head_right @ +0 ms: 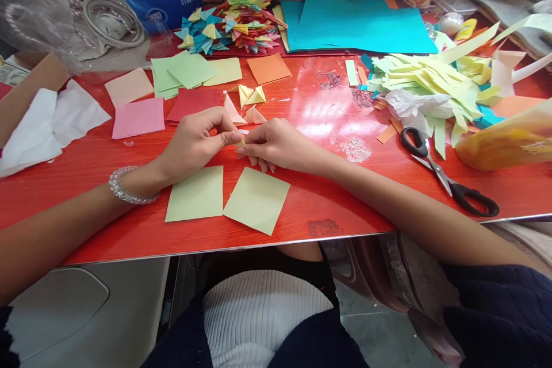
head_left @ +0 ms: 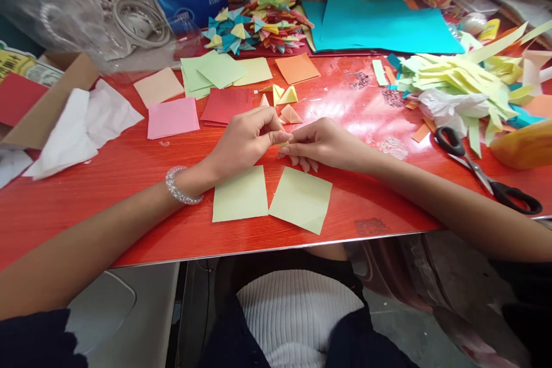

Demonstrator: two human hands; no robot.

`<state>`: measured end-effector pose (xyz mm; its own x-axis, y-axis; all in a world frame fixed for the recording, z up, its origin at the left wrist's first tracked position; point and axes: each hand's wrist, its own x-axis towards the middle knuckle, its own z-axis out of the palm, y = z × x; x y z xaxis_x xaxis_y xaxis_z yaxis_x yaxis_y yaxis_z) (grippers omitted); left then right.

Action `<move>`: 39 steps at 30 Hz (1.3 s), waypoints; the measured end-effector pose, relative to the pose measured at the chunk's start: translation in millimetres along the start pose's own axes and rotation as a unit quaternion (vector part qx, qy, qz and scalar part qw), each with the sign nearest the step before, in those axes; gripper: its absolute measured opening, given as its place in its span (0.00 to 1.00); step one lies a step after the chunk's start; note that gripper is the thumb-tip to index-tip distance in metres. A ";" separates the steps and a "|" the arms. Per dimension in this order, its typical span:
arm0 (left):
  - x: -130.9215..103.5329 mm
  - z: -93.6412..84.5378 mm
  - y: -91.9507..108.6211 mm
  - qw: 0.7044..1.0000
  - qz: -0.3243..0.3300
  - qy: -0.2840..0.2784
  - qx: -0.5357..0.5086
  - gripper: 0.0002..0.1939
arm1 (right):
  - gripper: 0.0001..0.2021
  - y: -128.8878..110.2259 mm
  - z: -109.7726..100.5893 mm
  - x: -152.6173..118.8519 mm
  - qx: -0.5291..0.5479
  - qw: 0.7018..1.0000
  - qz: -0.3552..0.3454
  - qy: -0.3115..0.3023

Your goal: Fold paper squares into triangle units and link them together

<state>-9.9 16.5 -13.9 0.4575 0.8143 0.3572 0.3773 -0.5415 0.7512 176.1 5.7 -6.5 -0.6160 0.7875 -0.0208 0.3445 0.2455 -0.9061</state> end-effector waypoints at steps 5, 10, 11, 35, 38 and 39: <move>0.4 -0.8 -3.2 0.999 -0.040 -0.008 -0.026 0.14 | 0.16 1.0 0.1 3.2 0.042 0.999 0.019 0.024; -0.6 -1.3 -2.0 0.998 -0.056 -0.007 -0.008 0.17 | 0.14 3.4 -3.8 6.2 0.076 0.997 0.027 -0.017; -0.5 -1.2 -1.9 0.998 -0.056 -0.008 -0.008 0.17 | 0.14 3.6 -4.6 6.5 0.076 0.996 0.025 -0.027; 1.8 -6.0 -0.5 0.996 0.004 0.025 0.086 0.16 | 0.13 12.7 -1.7 4.1 -0.006 0.994 -0.058 0.093; 0.6 -6.5 -1.1 0.993 0.056 -0.020 0.106 0.10 | 0.10 15.5 -12.1 7.3 -0.029 0.985 -0.087 0.147; 0.0 -6.1 -1.0 0.991 0.064 -0.027 0.113 0.09 | 0.10 15.9 -15.5 8.3 -0.027 0.985 -0.089 0.149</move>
<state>-15.2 18.4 -11.3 0.5535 0.7271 0.4062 0.4814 -0.6773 0.5563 187.4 24.9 -14.6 -0.4381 0.8582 0.2675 0.2928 0.4176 -0.8601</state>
